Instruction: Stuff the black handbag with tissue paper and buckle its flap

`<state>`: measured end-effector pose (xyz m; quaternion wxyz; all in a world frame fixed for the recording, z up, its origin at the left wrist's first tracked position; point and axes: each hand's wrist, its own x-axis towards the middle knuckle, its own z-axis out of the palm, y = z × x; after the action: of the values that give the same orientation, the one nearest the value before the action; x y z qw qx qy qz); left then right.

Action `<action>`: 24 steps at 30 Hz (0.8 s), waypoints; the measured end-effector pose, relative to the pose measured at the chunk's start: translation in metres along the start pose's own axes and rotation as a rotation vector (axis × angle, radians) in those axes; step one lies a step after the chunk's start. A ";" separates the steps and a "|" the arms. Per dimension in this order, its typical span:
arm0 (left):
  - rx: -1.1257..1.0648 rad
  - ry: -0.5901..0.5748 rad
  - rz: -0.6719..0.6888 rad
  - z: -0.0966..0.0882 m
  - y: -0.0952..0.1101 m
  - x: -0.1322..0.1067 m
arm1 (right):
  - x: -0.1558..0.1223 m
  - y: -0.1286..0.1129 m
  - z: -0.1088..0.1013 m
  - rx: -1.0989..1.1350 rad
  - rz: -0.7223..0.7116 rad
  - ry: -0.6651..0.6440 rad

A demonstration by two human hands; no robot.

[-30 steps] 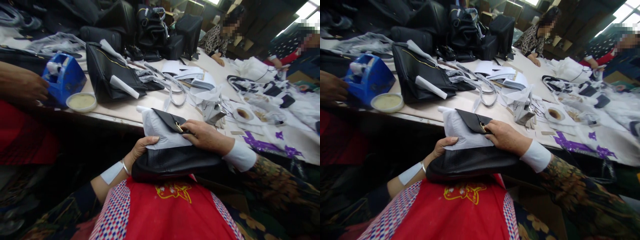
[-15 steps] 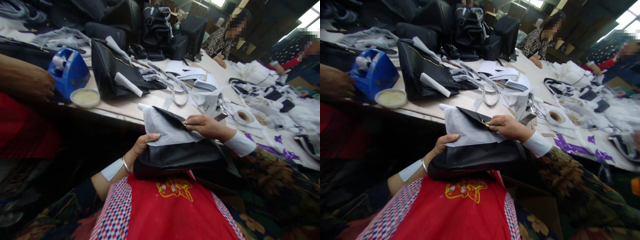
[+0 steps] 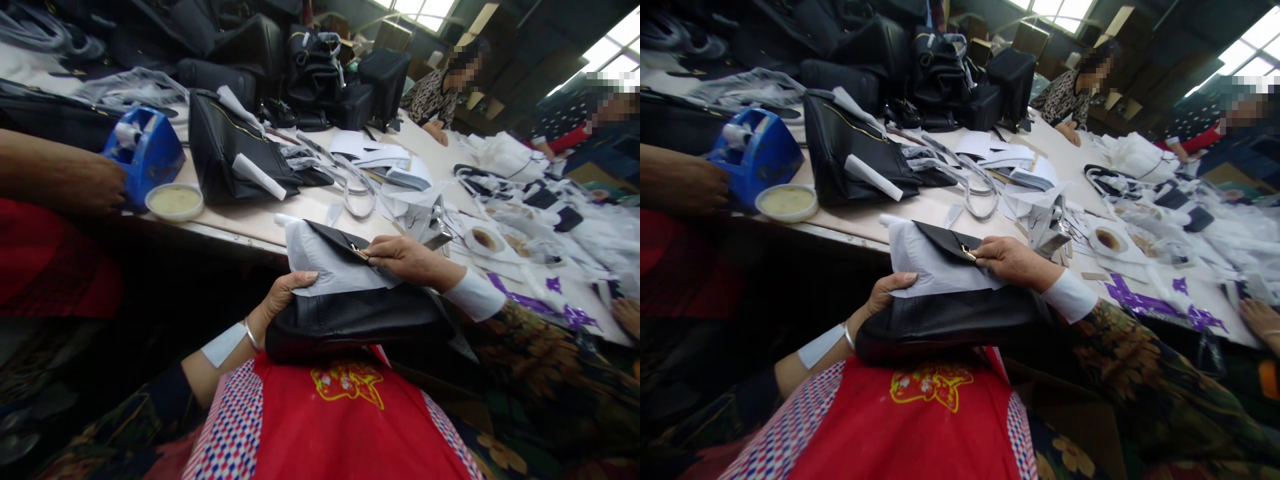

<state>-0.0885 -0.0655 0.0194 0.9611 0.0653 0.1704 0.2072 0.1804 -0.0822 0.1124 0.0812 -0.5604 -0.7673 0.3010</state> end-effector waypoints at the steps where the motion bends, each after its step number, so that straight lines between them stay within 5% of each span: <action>1: 0.008 0.003 -0.001 0.000 0.000 0.000 | 0.000 -0.001 0.000 -0.008 -0.001 -0.007; 16: -0.030 0.061 -0.078 -0.003 -0.006 -0.001 | -0.017 -0.035 0.021 -0.518 0.016 -0.008; 24: 0.026 0.077 -0.013 0.019 -0.016 0.001 | -0.019 -0.038 0.040 -0.633 0.117 0.014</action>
<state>-0.0751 -0.0804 0.0339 0.9543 0.0685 0.2103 0.2010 0.1382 -0.1217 0.1049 -0.1095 -0.6031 -0.7886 0.0476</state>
